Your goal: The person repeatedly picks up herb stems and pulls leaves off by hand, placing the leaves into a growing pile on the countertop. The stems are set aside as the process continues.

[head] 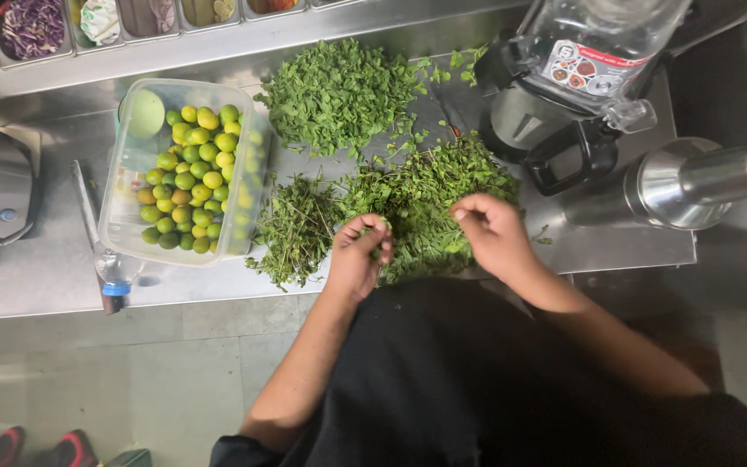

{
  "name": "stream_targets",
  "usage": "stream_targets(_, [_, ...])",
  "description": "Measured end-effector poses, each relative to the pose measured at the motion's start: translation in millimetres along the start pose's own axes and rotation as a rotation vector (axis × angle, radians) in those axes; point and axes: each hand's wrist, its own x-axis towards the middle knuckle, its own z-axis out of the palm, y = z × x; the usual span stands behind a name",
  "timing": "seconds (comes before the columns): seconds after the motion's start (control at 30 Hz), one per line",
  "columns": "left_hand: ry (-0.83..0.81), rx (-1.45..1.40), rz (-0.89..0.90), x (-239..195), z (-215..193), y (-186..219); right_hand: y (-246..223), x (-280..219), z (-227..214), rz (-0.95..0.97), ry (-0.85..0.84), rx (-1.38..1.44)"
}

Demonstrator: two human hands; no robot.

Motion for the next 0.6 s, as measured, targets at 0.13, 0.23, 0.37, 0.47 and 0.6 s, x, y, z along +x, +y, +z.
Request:
stream_targets(0.13, [0.033,-0.090,-0.150,1,-9,7,15,-1,7,0.273,-0.004,0.515])
stream_targets(0.23, [-0.093,0.006,-0.209,1,-12,9,11,-5,20,0.347,-0.084,0.650])
stream_targets(0.37, [-0.175,0.010,-0.302,4,-15,19,-6,-10,42,0.223,-0.174,0.483])
stream_targets(0.47, [-0.279,-0.040,-0.333,6,-20,31,-16,-12,55,0.202,-0.219,0.427])
stream_targets(0.6, [-0.345,-0.113,-0.378,2,-23,44,-22,-11,73,0.236,-0.200,0.588])
